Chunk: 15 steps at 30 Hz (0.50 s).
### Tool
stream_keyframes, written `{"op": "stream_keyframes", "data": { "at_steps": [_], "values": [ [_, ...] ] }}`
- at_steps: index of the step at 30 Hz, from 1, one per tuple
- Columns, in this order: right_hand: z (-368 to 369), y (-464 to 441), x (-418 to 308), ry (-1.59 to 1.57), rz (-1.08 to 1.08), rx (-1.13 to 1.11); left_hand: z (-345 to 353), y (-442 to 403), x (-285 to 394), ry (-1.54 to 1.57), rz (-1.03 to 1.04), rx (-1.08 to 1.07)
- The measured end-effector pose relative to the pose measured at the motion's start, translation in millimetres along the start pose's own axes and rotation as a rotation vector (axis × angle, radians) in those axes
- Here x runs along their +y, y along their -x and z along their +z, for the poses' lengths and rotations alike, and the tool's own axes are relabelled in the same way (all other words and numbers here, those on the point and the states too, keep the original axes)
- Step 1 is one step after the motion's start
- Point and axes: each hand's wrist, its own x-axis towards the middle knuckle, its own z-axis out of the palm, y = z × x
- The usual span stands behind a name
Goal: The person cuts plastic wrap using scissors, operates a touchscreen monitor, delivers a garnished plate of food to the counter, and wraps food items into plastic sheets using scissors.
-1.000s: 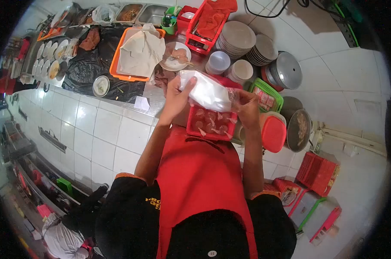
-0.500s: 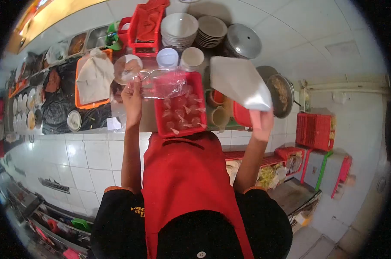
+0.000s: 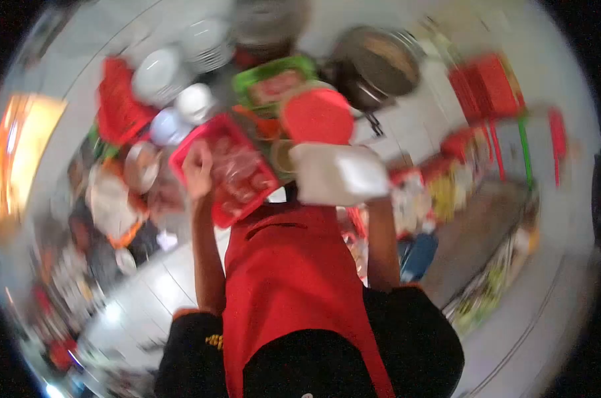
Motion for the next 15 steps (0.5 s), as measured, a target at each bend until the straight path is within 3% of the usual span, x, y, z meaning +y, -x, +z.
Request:
{"op": "stream_keyframes", "data": {
  "at_steps": [2,3,4,6,8,11,13,15],
  "values": [
    [1,22,20,0.149,-0.048,-0.045,24,12,32,-0.166,0.074,-0.302],
    [17,39,11,0.077,-0.044,-0.064,45,22,42,-0.032,-0.005,-0.37],
    [34,56,1,0.006,-0.039,-0.083,44,21,10,0.119,-0.109,-0.49],
    [53,93,-9,-0.196,-0.11,-0.134,60,38,1,0.189,-0.104,-0.714],
    [34,138,21,-0.147,-0.207,-0.069,75,52,0,0.241,-0.125,-0.907],
    [44,209,50,0.034,0.006,0.263,93,81,1,0.077,-0.1,-1.182],
    [79,269,73,-0.349,-0.186,0.74,100,98,2,-0.365,0.118,-1.437],
    [87,316,91,-0.427,-0.318,0.746,115,115,-23,-0.329,0.185,-1.62]
  ]
}}
